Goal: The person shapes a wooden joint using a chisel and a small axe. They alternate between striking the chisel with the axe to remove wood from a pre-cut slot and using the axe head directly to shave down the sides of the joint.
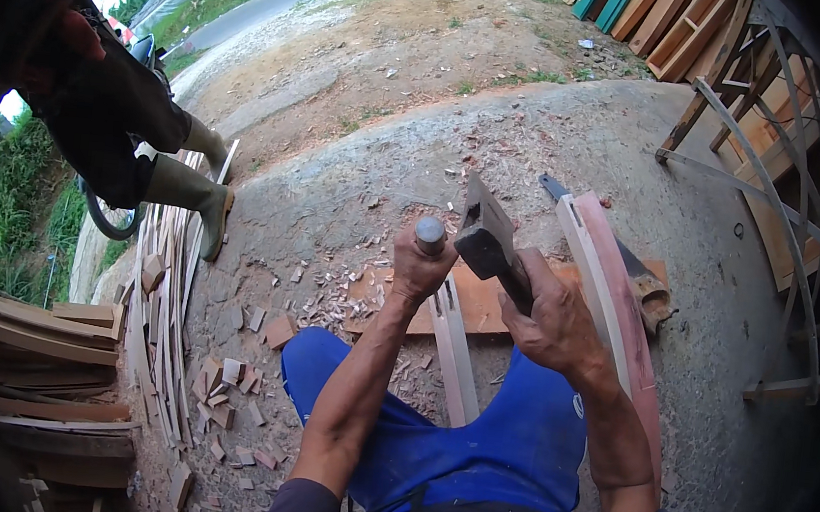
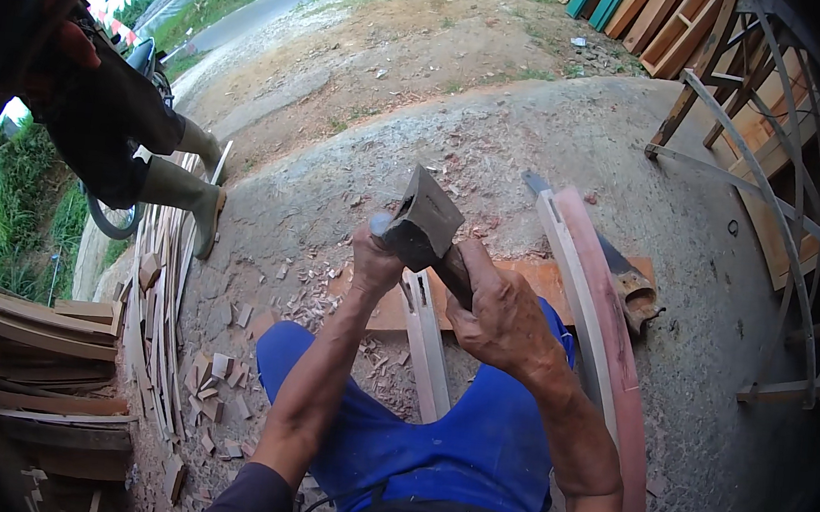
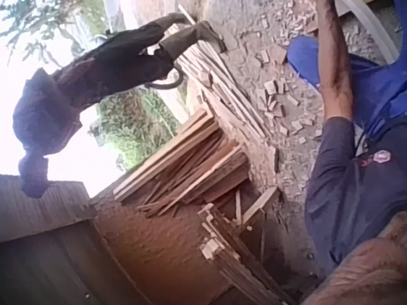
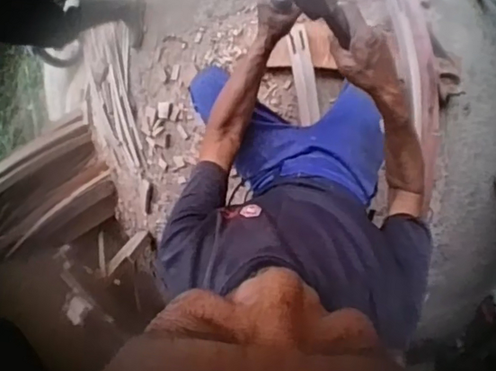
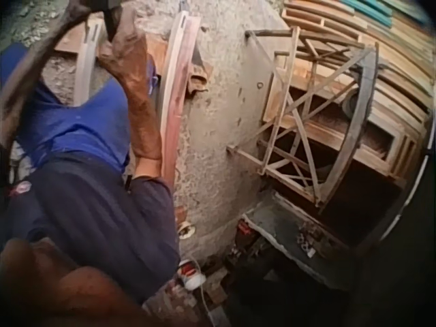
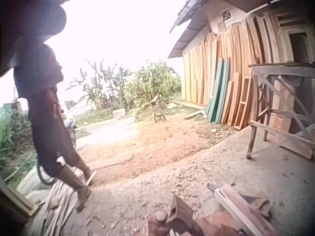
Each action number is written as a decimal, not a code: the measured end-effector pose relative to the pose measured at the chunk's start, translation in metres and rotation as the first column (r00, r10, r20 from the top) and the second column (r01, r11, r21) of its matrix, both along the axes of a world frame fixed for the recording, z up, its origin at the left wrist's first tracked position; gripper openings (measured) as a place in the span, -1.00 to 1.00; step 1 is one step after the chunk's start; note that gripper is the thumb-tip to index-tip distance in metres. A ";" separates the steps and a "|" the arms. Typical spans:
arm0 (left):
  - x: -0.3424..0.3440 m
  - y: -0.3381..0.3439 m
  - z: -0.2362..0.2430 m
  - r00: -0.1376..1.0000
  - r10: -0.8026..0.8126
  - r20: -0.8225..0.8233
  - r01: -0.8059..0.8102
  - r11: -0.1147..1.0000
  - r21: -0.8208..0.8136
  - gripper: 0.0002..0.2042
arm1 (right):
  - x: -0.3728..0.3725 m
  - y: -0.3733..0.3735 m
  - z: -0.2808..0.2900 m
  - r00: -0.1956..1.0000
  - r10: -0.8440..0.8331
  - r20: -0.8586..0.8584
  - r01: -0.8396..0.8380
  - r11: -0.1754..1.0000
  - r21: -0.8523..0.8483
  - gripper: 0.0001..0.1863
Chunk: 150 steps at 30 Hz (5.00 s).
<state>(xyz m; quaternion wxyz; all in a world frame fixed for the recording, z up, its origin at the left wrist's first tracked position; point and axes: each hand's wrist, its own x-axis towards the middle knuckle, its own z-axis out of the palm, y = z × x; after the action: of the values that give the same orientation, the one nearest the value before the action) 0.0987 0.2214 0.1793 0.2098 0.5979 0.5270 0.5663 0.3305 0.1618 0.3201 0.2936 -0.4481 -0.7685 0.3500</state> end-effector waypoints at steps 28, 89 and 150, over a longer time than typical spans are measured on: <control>-0.011 -0.016 -0.029 0.992 -0.111 0.063 0.114 0.992 -0.048 -0.66 | -0.059 0.022 0.026 0.929 0.143 0.342 -0.260 0.909 0.327 -0.70; 0.001 -0.029 0.001 0.967 -0.101 -0.232 0.104 0.995 0.002 -0.81 | -0.011 0.009 -0.002 0.978 0.130 0.162 -0.154 0.977 0.147 -0.67; -0.014 -0.009 -0.025 0.987 -0.159 0.031 0.159 0.987 0.016 -0.74 | -0.031 0.018 0.014 0.983 0.137 0.124 -0.164 0.956 0.243 -0.63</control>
<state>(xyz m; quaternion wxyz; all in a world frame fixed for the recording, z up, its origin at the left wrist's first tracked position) 0.0847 0.2128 0.1539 0.2586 0.6302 0.4703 0.5611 0.2998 0.1801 0.3340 0.2794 -0.3652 -0.8531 0.2464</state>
